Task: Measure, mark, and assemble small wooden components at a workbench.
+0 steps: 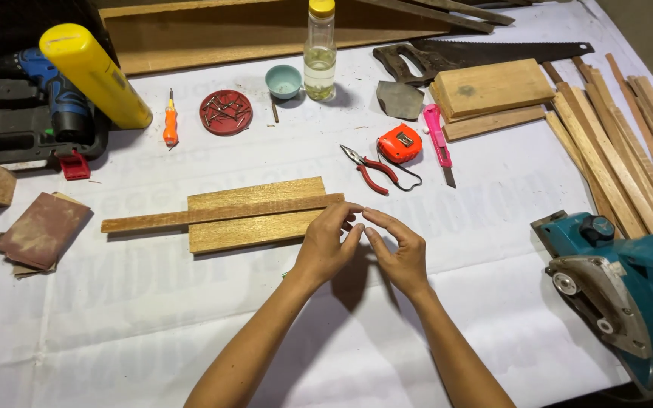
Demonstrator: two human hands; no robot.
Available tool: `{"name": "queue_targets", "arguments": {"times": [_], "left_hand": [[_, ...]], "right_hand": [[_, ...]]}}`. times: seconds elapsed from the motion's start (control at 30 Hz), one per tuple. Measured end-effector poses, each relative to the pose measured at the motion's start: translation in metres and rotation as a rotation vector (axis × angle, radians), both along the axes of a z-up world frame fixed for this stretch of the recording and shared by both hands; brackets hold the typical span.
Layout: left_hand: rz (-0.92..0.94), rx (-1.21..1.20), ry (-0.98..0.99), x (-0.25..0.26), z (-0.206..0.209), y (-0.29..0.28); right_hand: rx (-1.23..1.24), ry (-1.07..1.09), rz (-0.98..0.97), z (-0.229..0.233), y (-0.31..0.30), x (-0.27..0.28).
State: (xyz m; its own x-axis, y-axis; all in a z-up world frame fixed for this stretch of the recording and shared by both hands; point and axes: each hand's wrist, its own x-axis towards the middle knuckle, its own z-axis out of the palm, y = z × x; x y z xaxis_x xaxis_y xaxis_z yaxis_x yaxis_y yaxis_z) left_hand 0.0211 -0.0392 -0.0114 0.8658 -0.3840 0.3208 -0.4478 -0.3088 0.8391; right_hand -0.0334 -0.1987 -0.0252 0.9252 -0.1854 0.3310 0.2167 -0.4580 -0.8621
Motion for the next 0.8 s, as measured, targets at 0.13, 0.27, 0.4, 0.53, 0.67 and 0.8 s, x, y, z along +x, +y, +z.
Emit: {"name": "queue_targets", "arguments": {"times": [0.13,0.27,0.4,0.53,0.67,0.8], "left_hand": [[0.019,-0.009,-0.025,0.005,0.005,-0.005],[0.036,0.167,-0.079,0.000,0.004,0.008],[0.036,0.398,-0.156,-0.009,-0.023,0.018],[0.062,0.628,-0.237,-0.018,-0.057,0.020],[0.102,0.532,-0.359,-0.024,-0.056,0.019],[0.112,0.506,-0.262,-0.020,-0.043,0.014]], "right_hand": [[-0.017,-0.011,0.033,0.004,-0.012,0.010],[-0.128,-0.007,0.099,-0.003,-0.014,0.013],[-0.261,-0.002,0.204,-0.012,-0.008,0.012],[-0.396,0.003,0.264,-0.017,0.000,0.011],[-0.440,0.028,0.291,-0.023,0.002,0.011],[-0.333,-0.076,0.233,-0.011,0.000,0.012]]}}
